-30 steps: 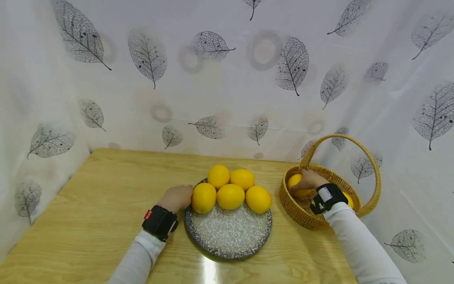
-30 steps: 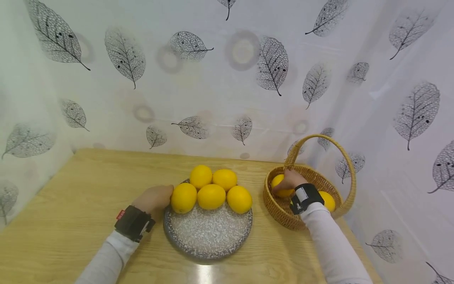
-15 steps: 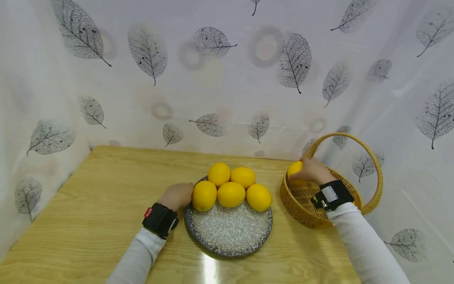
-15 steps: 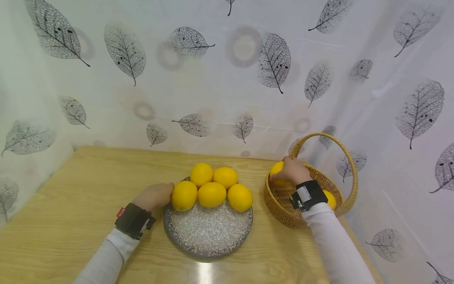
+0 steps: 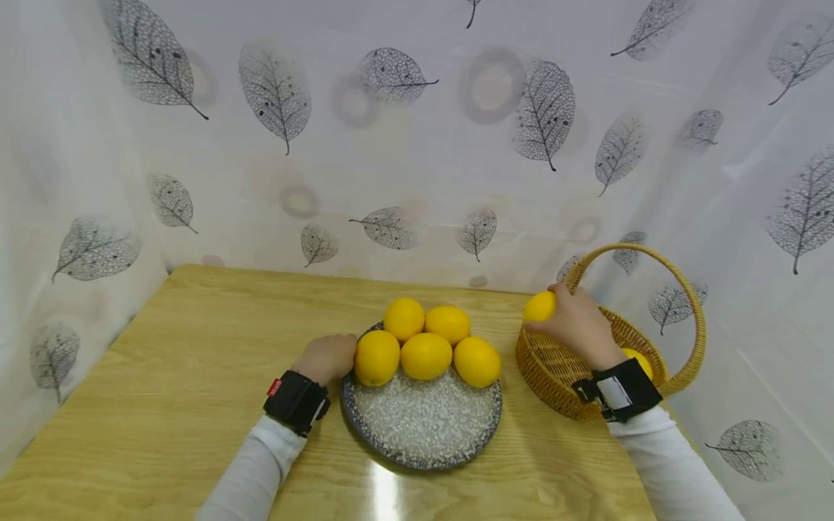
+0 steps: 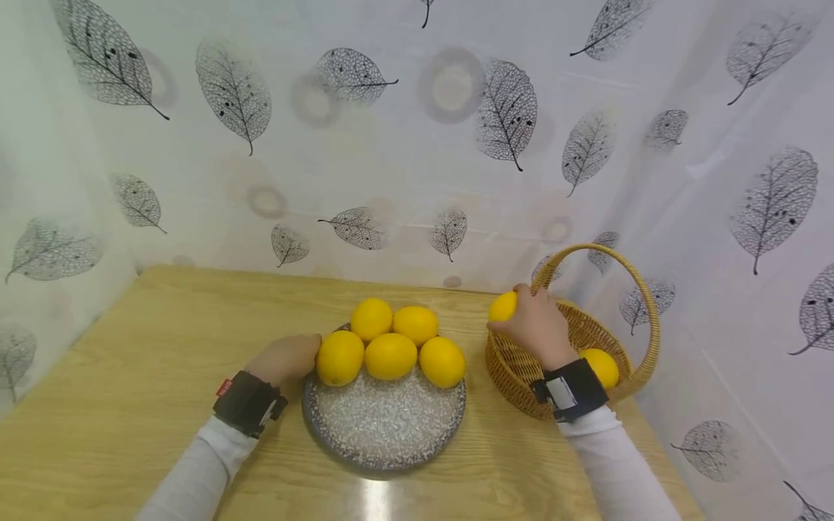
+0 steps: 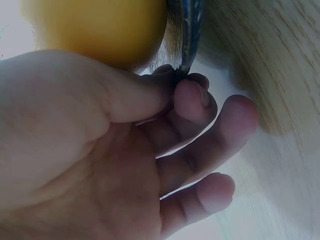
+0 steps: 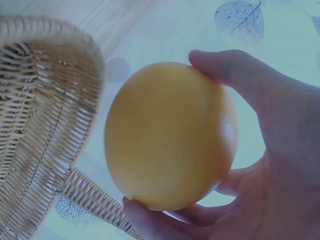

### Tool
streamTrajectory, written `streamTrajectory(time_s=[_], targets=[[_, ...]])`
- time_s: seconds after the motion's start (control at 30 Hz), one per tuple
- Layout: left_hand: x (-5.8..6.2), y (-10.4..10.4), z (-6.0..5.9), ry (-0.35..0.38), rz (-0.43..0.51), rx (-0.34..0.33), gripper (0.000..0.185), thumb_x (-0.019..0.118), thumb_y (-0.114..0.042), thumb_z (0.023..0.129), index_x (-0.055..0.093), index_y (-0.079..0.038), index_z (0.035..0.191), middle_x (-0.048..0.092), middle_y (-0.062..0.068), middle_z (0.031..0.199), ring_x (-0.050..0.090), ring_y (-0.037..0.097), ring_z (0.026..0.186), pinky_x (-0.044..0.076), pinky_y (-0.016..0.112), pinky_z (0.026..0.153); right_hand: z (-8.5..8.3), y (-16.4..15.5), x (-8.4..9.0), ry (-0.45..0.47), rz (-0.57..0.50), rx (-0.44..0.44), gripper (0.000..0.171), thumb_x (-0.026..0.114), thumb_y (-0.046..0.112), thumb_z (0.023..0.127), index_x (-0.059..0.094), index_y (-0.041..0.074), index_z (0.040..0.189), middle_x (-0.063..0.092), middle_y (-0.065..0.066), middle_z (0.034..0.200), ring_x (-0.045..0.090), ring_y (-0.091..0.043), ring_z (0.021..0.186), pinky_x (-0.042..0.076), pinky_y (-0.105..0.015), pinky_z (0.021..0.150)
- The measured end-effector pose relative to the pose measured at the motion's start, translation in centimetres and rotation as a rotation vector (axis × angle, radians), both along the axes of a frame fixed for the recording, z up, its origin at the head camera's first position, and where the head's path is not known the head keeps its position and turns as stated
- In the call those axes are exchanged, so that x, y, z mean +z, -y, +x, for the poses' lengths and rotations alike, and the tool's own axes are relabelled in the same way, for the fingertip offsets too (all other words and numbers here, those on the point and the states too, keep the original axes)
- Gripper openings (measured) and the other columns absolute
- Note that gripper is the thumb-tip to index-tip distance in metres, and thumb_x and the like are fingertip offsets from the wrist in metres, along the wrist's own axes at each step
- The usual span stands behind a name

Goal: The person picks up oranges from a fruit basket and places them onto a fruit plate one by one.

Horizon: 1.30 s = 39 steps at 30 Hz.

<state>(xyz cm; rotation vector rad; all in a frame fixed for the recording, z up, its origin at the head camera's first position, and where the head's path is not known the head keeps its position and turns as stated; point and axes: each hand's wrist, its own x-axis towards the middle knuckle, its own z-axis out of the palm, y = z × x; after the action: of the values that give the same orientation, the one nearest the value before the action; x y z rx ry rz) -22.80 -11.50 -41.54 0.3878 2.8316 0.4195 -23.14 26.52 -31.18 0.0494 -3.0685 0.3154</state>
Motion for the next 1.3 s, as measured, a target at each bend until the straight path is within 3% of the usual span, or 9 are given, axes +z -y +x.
streamTrajectory(time_s=[0.27,0.5,0.77,0.97,1.3], targets=[[0.0,-0.1,-0.1,0.011,0.001,0.003,0.019,0.048,-0.004,0.102,0.064,0.002,0.110,0.070,0.019,0.103,0.065,0.029,0.091,0.055,0.049,0.088,1.8,0.7,-0.9,-0.081,-0.065,-0.003,0.085,0.077,0.045,0.084,0.044,-0.006,0.144,0.051,-0.038,0.128,0.057,-0.046,0.104,0.053,-0.047,0.072],[0.0,-0.1,0.0,0.008,0.003,-0.001,0.021,0.047,-0.005,0.103,0.063,0.004,0.113,0.070,0.021,0.105,0.066,0.030,0.092,0.055,0.049,0.088,3.7,2.1,-1.3,-0.121,-0.096,-0.008,0.085,0.076,0.047,0.086,0.043,-0.004,0.146,0.052,-0.039,0.131,0.052,-0.054,0.116,0.050,-0.060,0.085],[0.1,-0.1,0.0,0.022,-0.002,0.007,0.026,0.044,-0.007,0.105,0.062,0.005,0.120,0.070,0.023,0.111,0.066,0.033,0.098,0.055,0.050,0.091,5.8,3.6,-2.4,-0.146,-0.098,-0.005,0.084,0.078,0.048,0.085,0.047,0.000,0.146,0.055,-0.034,0.131,0.052,-0.050,0.115,0.049,-0.059,0.087],[0.3,0.0,0.0,0.022,-0.005,0.013,0.024,0.045,-0.007,0.105,0.062,0.005,0.117,0.069,0.021,0.105,0.065,0.031,0.092,0.055,0.049,0.088,7.2,4.9,-3.7,-0.150,-0.112,0.005,0.084,0.079,0.052,0.082,0.050,0.006,0.146,0.058,-0.027,0.134,0.054,-0.046,0.115,0.051,-0.058,0.087],[-0.1,-0.2,-0.4,0.028,-0.012,0.004,0.023,0.046,-0.006,0.104,0.063,0.005,0.117,0.069,0.020,0.104,0.062,0.028,0.087,0.055,0.048,0.086,9.5,6.8,-5.5,-0.135,-0.148,-0.018,0.081,0.081,0.052,0.081,0.053,0.004,0.140,0.060,-0.025,0.126,0.054,-0.042,0.113,0.051,-0.054,0.087]])
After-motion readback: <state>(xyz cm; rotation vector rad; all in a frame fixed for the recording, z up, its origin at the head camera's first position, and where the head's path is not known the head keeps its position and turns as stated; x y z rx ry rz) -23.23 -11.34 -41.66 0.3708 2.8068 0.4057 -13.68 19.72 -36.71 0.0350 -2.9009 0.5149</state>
